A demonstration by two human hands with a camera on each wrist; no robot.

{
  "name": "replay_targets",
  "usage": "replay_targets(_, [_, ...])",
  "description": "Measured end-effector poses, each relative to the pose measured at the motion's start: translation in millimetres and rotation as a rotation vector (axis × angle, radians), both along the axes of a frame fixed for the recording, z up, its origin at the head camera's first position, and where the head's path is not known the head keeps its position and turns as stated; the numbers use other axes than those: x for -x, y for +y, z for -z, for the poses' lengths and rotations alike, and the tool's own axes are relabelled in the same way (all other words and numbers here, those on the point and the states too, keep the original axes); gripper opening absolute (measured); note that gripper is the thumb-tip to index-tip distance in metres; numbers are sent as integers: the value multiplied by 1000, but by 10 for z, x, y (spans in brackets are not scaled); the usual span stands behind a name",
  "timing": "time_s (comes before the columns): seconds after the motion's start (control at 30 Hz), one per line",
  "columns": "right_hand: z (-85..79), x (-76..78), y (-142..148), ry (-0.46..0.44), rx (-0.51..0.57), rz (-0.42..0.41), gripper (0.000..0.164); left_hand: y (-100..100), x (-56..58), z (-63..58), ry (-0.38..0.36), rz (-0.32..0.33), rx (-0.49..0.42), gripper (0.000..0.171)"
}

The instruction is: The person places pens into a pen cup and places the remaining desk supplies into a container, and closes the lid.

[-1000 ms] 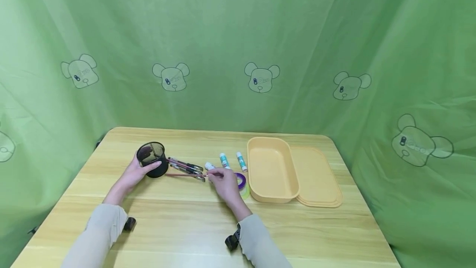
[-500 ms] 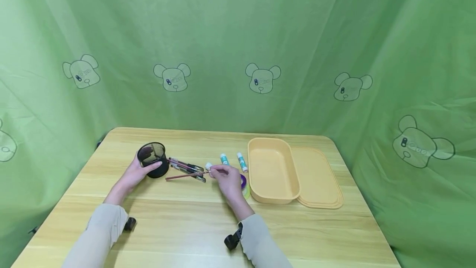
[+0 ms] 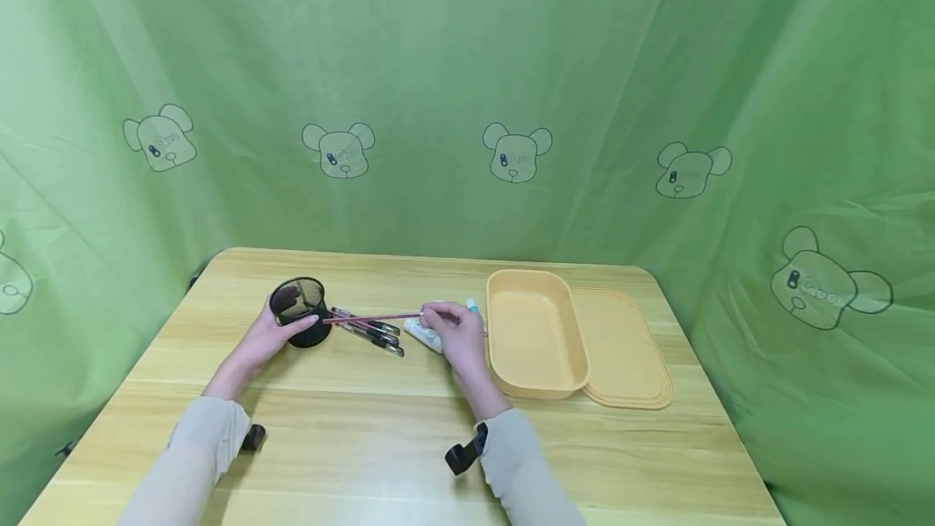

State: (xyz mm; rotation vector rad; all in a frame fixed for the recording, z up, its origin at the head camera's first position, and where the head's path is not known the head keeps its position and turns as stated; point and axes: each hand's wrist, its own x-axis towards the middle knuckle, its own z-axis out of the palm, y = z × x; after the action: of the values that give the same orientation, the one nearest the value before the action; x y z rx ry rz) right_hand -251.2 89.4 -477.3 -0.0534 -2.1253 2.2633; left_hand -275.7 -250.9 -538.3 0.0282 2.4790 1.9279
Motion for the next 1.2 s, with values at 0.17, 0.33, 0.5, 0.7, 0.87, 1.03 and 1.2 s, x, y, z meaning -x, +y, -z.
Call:
replay_targets(0.17, [-175, 28, 16, -2, 38, -13, 18, 2, -11, -18, 10, 1, 17, 98])
replay_targets(0.33, [-274, 69, 18, 21, 40, -19, 20, -18, -14, -27, 16, 2, 23, 97])
replay_targets(0.5, [-318, 103, -3, 24, 42, -33, 22, -13, -42, -27, 21, 15, 41, 98])
replay_targets(0.7, [-363, 116, -76, 31, 92, -46, 21, 52, -143, -150, -1, 51, 57, 95])
replay_targets(0.87, [-380, 114, -139, 42, 91, -52, 21, 123, -271, -314, -7, 63, 73, 92])
replay_targets(1.03, [-363, 128, -188, 42, 74, -59, 19, 157, -294, -305, 16, 82, 72, 89])
replay_targets(1.2, [-349, 149, -246, 63, 57, -85, 19, 146, -242, -230, 36, 91, 29, 86])
